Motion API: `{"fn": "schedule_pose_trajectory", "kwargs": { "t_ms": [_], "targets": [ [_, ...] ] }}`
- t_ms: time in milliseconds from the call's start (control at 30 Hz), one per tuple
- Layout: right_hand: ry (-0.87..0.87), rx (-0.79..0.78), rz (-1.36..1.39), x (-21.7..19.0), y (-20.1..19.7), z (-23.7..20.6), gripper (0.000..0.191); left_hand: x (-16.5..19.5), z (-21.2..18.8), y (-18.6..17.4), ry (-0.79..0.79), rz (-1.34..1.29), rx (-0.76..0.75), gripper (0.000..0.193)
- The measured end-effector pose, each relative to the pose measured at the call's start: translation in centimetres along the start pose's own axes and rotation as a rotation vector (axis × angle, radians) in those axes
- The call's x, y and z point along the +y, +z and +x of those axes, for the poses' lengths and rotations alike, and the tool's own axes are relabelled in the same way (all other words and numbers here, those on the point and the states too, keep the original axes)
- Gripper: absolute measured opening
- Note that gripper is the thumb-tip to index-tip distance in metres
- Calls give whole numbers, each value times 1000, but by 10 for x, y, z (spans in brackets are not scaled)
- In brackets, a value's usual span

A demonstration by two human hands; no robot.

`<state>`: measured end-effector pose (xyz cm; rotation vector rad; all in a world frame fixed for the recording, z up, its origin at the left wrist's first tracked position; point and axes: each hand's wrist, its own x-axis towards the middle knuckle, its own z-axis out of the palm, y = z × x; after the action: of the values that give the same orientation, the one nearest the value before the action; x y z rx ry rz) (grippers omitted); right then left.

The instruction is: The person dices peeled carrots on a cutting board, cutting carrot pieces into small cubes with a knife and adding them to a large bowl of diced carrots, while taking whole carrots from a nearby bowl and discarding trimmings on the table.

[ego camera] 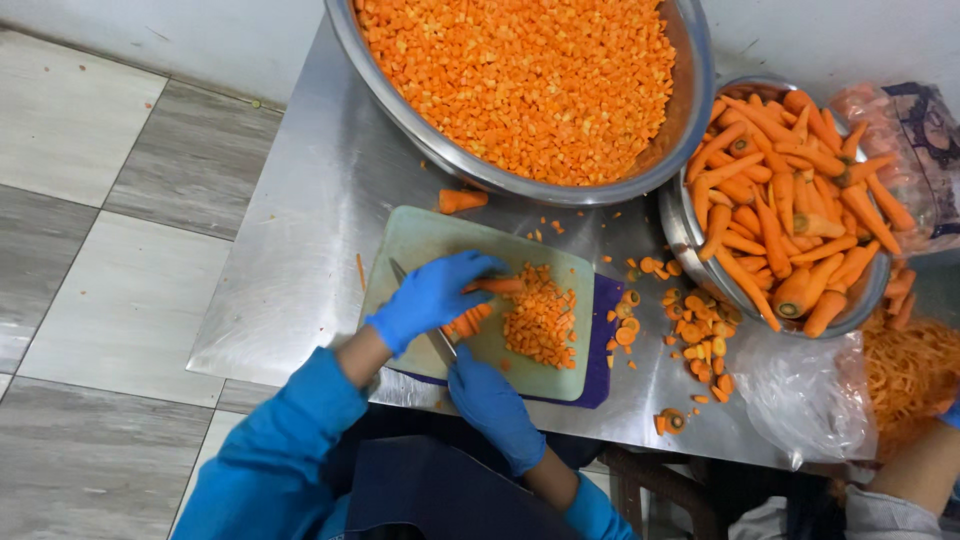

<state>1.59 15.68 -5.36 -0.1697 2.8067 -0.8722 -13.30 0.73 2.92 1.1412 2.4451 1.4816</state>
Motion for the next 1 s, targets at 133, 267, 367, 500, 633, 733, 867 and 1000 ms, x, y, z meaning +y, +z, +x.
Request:
{"fn": "schedule_pose_trajectory", "kwargs": {
  "t_ms": [133, 267, 367, 500, 633, 733, 867, 1000],
  "targets": [
    [65, -10, 64, 5, -10, 15, 50, 9, -71, -23, -52, 144, -21, 45],
    [132, -72, 24, 3, -12, 19, 42, -10, -104, -17, -30, 540, -27, 42],
    [113, -76, 12, -1, -11, 18, 42, -21, -118, -7, 82, 331, 100, 44],
    [-8, 16, 29, -7, -7, 9, 44, -21, -131, 10, -253, -11, 470, 48],
    [-100, 41, -79, -8, 0, 5, 46, -21, -132, 23, -540, -117, 634, 45],
    [-74, -80, -113, -8, 4, 7, 49, -27, -130, 26, -529, -161, 678, 48],
    [-290, 44, -211, -8, 4, 9, 48, -35, -131, 25, -541, -216, 683, 51],
    [-386, 32, -343, -14, -3, 10, 51, -40, -132, 24, -574, -269, 674, 54]
  ]
}}
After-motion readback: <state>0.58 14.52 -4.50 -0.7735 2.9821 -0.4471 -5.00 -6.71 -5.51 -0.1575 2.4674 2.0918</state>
